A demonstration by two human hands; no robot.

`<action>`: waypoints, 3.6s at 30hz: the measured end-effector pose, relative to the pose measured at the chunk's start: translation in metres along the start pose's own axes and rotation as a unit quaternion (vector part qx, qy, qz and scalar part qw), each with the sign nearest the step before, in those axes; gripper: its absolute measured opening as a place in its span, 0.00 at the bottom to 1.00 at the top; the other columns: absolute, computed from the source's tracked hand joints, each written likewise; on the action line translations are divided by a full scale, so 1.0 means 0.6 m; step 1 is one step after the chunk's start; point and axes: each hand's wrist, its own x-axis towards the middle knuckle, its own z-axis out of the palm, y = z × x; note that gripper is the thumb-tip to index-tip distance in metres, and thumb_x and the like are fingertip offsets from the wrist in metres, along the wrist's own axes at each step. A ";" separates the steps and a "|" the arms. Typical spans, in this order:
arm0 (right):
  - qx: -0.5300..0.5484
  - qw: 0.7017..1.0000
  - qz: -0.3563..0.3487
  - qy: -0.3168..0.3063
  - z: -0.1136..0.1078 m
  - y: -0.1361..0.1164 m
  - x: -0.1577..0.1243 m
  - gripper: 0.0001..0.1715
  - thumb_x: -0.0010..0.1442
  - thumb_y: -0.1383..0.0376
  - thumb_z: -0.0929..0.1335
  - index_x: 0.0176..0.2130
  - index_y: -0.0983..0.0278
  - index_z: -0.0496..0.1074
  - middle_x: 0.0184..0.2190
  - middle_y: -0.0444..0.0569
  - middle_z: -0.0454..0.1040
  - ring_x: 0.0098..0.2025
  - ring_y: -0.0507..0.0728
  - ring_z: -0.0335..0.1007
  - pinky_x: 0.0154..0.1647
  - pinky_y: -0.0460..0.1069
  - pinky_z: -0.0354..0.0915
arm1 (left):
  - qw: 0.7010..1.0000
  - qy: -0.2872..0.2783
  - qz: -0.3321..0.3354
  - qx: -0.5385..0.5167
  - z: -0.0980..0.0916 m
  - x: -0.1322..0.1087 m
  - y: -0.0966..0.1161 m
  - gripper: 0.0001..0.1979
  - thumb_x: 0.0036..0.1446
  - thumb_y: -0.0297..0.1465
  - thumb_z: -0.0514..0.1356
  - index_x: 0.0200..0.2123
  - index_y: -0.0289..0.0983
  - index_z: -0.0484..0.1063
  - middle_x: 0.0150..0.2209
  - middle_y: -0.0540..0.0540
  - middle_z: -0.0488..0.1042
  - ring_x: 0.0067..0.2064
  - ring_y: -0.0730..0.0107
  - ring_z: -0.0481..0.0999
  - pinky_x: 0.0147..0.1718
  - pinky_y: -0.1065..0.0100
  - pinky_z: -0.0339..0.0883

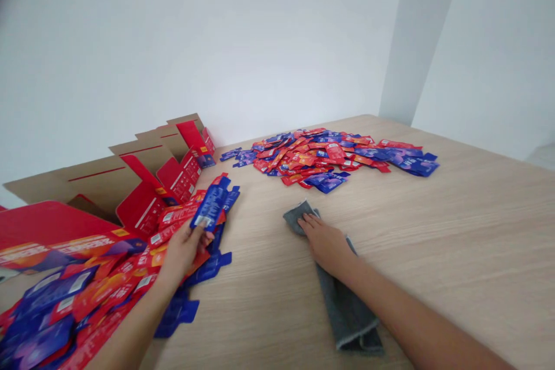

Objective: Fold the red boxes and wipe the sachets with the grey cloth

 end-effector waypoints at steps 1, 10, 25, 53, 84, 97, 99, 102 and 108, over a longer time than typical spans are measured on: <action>0.003 1.000 0.002 0.000 0.000 -0.002 -0.001 0.32 0.54 0.77 0.56 0.58 0.71 0.61 0.59 0.57 0.61 0.60 0.58 0.56 0.58 0.55 0.57 | 0.993 0.050 0.048 0.099 -0.021 0.010 -0.005 0.16 0.57 0.35 0.48 0.42 0.37 0.71 0.28 0.43 0.74 0.28 0.60 0.74 0.31 0.59 0.69; -0.001 1.000 0.006 -0.002 0.001 -0.016 0.003 0.33 0.53 0.78 0.57 0.58 0.71 0.61 0.59 0.58 0.60 0.61 0.60 0.54 0.57 0.55 0.59 | 0.857 0.082 0.204 0.465 0.026 0.018 0.009 0.24 0.55 0.25 0.49 0.56 0.25 0.60 0.44 0.31 0.68 0.48 0.51 0.68 0.47 0.56 0.63; 0.052 0.999 0.011 -0.014 0.002 -0.013 0.008 0.30 0.56 0.74 0.58 0.58 0.72 0.62 0.59 0.61 0.59 0.62 0.62 0.52 0.57 0.55 0.59 | 0.931 -0.191 0.266 0.161 0.417 0.142 0.224 0.22 0.53 0.25 0.58 0.53 0.33 0.65 0.53 0.36 0.68 0.54 0.56 0.67 0.52 0.58 0.59; 0.189 0.979 -0.012 0.082 0.006 -0.043 -0.010 0.27 0.61 0.71 0.54 0.58 0.71 0.59 0.56 0.57 0.65 0.57 0.56 0.60 0.58 0.53 0.57 | 0.891 -0.321 -0.137 -0.290 0.220 -0.016 0.043 0.18 0.44 0.45 0.60 0.27 0.36 0.61 0.16 0.50 0.71 0.13 0.75 0.67 0.10 0.76 0.56; 0.066 0.989 -0.129 -0.016 0.010 -0.069 -0.013 0.35 0.50 0.79 0.57 0.57 0.72 0.63 0.59 0.56 0.61 0.61 0.59 0.55 0.58 0.54 0.58 | 0.843 -0.181 0.455 0.222 0.117 -0.114 0.030 0.14 0.60 0.23 0.47 0.39 0.33 0.72 0.33 0.43 0.71 0.36 0.65 0.69 0.35 0.67 0.68; 0.008 1.000 -0.012 -0.005 0.005 -0.011 0.002 0.32 0.54 0.78 0.56 0.57 0.72 0.62 0.58 0.57 0.62 0.60 0.59 0.56 0.58 0.55 0.58 | 0.903 0.030 -0.179 -0.390 0.024 -0.004 -0.004 0.15 0.54 0.39 0.57 0.32 0.32 0.73 0.22 0.49 0.70 0.22 0.75 0.70 0.21 0.72 0.68; 0.009 1.000 -0.009 -0.009 0.003 -0.014 0.003 0.32 0.53 0.78 0.57 0.57 0.72 0.62 0.59 0.57 0.61 0.60 0.59 0.56 0.58 0.54 0.58 | 0.923 -0.086 -0.165 -0.336 0.078 -0.011 0.012 0.17 0.57 0.39 0.54 0.36 0.31 0.73 0.24 0.46 0.72 0.22 0.73 0.71 0.21 0.70 0.69; 0.013 1.000 0.003 -0.011 -0.004 -0.019 0.004 0.32 0.53 0.78 0.57 0.57 0.73 0.62 0.59 0.58 0.61 0.61 0.60 0.55 0.58 0.54 0.57 | 0.977 -0.185 -0.009 -0.105 0.171 0.004 0.064 0.16 0.59 0.34 0.50 0.42 0.30 0.71 0.32 0.41 0.76 0.30 0.68 0.76 0.28 0.68 0.72; 0.047 0.999 0.001 -0.023 -0.007 -0.018 0.006 0.29 0.55 0.77 0.57 0.56 0.75 0.63 0.58 0.61 0.61 0.61 0.62 0.54 0.57 0.56 0.58 | 0.958 -0.187 0.187 0.109 0.334 0.102 0.181 0.23 0.54 0.27 0.56 0.54 0.29 0.62 0.56 0.33 0.64 0.58 0.60 0.63 0.56 0.63 0.55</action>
